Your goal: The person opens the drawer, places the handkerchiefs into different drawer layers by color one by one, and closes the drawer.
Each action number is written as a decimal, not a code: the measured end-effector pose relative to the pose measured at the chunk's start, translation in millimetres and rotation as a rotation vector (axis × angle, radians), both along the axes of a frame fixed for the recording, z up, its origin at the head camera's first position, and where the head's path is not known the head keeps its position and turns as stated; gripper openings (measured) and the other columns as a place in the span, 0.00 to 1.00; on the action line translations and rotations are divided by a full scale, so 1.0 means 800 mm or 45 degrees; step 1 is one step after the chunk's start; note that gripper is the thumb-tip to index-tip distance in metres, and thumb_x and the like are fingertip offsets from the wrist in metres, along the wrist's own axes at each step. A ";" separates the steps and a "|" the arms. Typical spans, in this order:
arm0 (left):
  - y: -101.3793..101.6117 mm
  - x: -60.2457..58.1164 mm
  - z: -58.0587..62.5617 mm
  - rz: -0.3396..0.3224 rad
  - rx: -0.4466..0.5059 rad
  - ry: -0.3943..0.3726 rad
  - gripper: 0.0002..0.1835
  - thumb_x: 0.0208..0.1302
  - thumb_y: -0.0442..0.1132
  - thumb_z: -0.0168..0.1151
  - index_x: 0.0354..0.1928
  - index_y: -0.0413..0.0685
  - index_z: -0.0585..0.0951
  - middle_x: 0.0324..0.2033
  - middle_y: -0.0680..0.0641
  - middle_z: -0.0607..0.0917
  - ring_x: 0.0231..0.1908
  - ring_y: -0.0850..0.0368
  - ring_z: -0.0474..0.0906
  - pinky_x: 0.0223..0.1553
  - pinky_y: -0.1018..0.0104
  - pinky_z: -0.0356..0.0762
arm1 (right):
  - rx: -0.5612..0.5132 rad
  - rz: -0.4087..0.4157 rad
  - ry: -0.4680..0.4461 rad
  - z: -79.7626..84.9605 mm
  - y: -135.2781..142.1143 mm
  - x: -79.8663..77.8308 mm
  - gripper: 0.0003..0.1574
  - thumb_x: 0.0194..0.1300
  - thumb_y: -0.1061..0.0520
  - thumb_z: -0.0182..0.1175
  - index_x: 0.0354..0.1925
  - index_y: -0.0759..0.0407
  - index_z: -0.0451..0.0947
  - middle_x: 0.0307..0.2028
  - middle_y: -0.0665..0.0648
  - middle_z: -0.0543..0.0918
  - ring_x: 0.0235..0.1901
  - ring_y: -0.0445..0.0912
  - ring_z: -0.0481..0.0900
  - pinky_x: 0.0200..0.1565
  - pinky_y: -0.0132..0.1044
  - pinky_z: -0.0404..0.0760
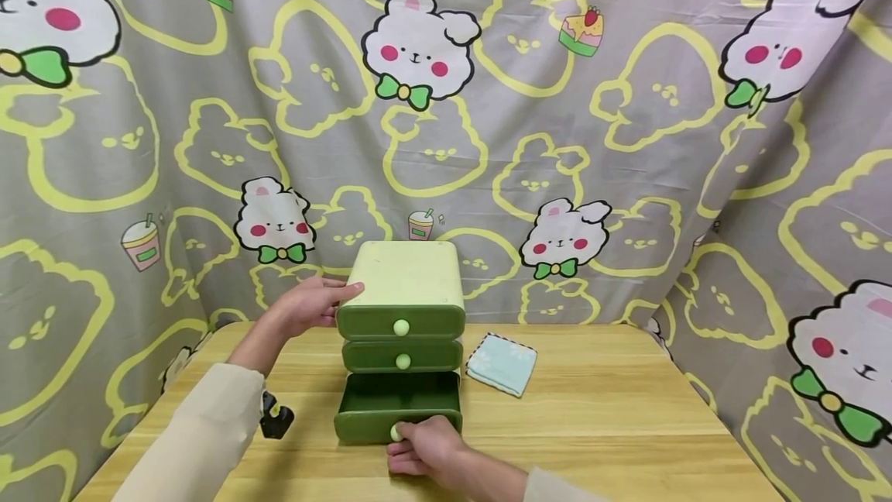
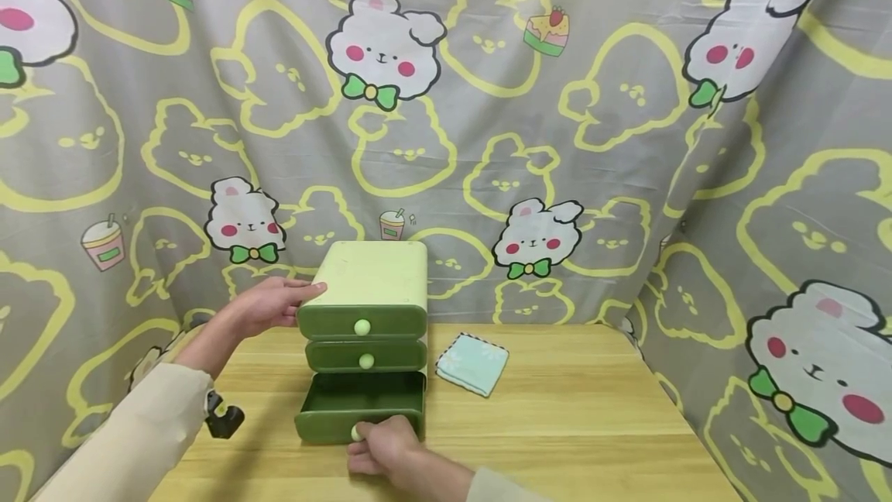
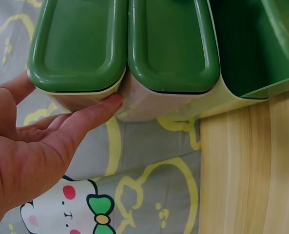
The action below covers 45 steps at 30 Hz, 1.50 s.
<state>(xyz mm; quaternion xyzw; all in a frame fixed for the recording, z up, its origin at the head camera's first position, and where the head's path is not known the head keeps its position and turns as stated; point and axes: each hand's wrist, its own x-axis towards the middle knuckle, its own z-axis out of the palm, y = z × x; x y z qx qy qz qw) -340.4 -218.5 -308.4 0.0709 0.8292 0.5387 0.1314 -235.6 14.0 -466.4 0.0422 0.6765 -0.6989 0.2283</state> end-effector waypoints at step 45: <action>0.000 0.004 0.000 -0.003 -0.004 0.016 0.40 0.76 0.56 0.56 0.74 0.29 0.62 0.52 0.42 0.85 0.45 0.59 0.85 0.55 0.59 0.84 | 0.258 0.671 0.043 0.044 0.063 0.033 0.21 0.73 0.56 0.55 0.51 0.72 0.83 0.42 0.61 0.89 0.42 0.49 0.87 0.53 0.43 0.86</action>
